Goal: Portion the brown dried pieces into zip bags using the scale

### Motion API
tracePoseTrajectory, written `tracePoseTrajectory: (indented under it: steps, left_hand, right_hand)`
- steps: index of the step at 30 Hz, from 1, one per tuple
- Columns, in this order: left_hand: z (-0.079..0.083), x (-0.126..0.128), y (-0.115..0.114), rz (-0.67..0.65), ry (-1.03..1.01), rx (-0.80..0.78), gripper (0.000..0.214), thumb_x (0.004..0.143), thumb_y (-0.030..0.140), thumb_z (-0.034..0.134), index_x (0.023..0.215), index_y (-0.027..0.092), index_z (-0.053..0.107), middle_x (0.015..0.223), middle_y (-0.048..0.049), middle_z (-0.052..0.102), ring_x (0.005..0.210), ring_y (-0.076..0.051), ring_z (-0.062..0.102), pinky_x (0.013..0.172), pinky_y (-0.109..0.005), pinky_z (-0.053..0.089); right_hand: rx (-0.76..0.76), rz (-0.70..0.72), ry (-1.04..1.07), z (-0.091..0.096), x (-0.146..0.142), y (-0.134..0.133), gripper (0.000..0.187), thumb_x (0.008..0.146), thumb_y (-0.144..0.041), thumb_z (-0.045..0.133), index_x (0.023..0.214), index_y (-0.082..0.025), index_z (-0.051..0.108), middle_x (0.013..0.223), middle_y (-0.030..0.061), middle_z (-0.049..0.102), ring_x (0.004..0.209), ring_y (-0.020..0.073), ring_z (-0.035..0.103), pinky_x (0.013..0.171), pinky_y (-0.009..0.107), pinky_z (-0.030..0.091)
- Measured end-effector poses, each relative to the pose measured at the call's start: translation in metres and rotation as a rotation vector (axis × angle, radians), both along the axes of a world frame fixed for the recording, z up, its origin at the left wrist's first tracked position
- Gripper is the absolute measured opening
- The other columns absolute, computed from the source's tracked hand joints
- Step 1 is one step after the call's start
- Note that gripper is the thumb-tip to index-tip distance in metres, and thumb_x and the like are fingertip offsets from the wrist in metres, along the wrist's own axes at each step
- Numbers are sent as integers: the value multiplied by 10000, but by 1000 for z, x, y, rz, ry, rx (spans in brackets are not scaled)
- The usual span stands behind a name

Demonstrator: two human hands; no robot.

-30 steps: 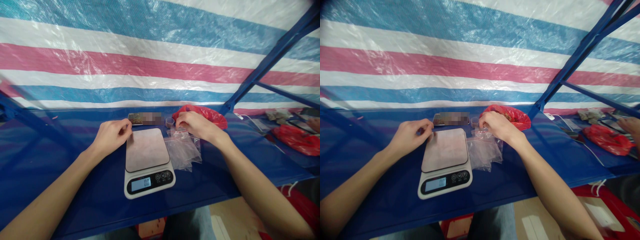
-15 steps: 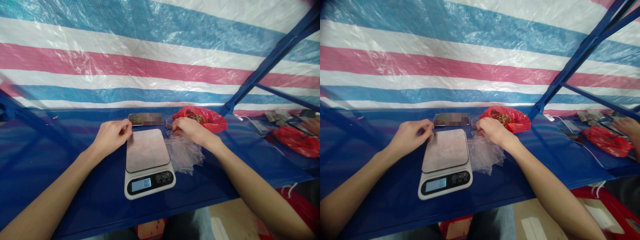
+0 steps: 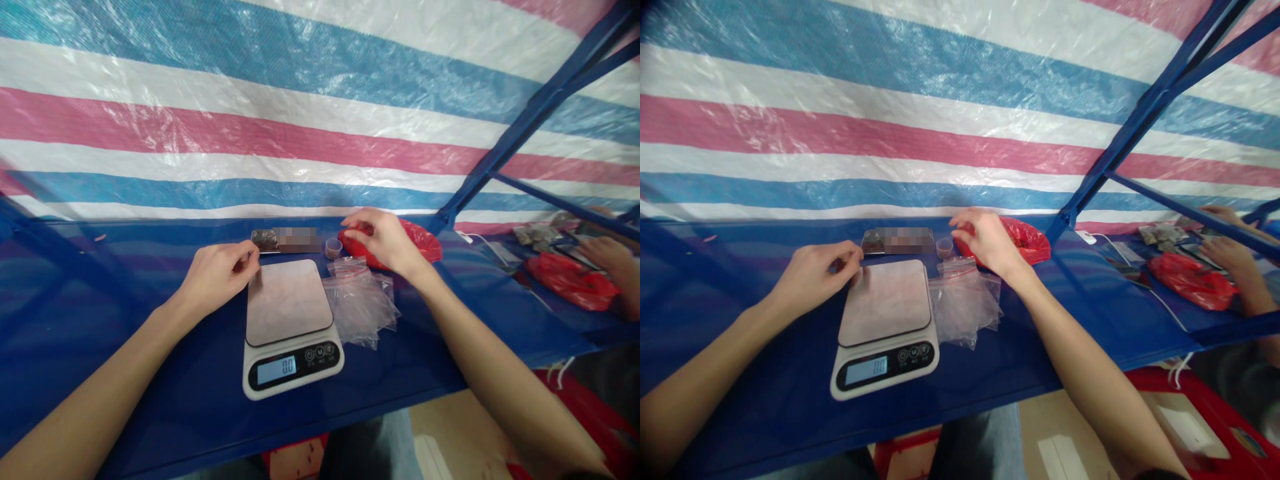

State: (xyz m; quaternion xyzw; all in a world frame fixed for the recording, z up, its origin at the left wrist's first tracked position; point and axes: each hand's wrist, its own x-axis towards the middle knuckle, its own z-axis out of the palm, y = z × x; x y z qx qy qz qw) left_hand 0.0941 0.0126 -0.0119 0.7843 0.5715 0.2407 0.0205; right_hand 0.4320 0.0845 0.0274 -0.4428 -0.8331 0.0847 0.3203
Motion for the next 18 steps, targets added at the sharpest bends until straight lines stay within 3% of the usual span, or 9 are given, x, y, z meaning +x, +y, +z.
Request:
tracePoseTrajectory:
  steps: [3, 7, 10, 14, 18]
  left_hand:
    - [1, 1, 0, 3, 10, -11, 215, 922, 309, 480, 809, 228, 644, 675, 23, 689, 634, -156, 619, 654, -276, 381]
    - [2, 2, 0, 4, 12, -24, 225, 926, 310, 469, 806, 223, 639, 670, 21, 679, 642, -153, 616, 671, -275, 384]
    - [2, 3, 0, 3, 1, -31, 226, 930, 310, 470, 802, 221, 634, 673, 20, 678, 644, -150, 612, 673, -276, 381]
    - [1, 2, -2, -4, -18, -29, 229, 937, 296, 474, 790, 216, 630, 675, 16, 679, 638, -147, 605, 670, -276, 382]
    - [0, 2, -1, -12, -24, -24, 220, 936, 287, 484, 790, 212, 632, 674, 15, 680, 634, -143, 602, 667, -274, 384]
  right_hand:
    - [4, -138, 10, 14, 34, 10, 127, 899, -141, 658, 921, -161, 782, 904, 82, 799, 788, 213, 716, 769, 345, 536]
    - [-203, -162, -209, 9, 66, 22, 149, 813, -83, 693, 878, -167, 798, 814, 68, 797, 722, 225, 726, 704, 336, 539]
    - [-254, -127, -304, -8, 67, 28, 195, 828, -149, 737, 1005, -193, 807, 960, 73, 822, 826, 252, 762, 771, 345, 570]
    - [-160, -105, -415, -24, 61, 32, 310, 892, -169, 691, 1193, -181, 764, 1199, 124, 795, 1044, 291, 752, 904, 362, 559]
    - [-102, -132, -483, -28, 61, 35, 256, 910, -127, 649, 1126, -185, 773, 1136, 115, 804, 1010, 275, 751, 887, 339, 541]
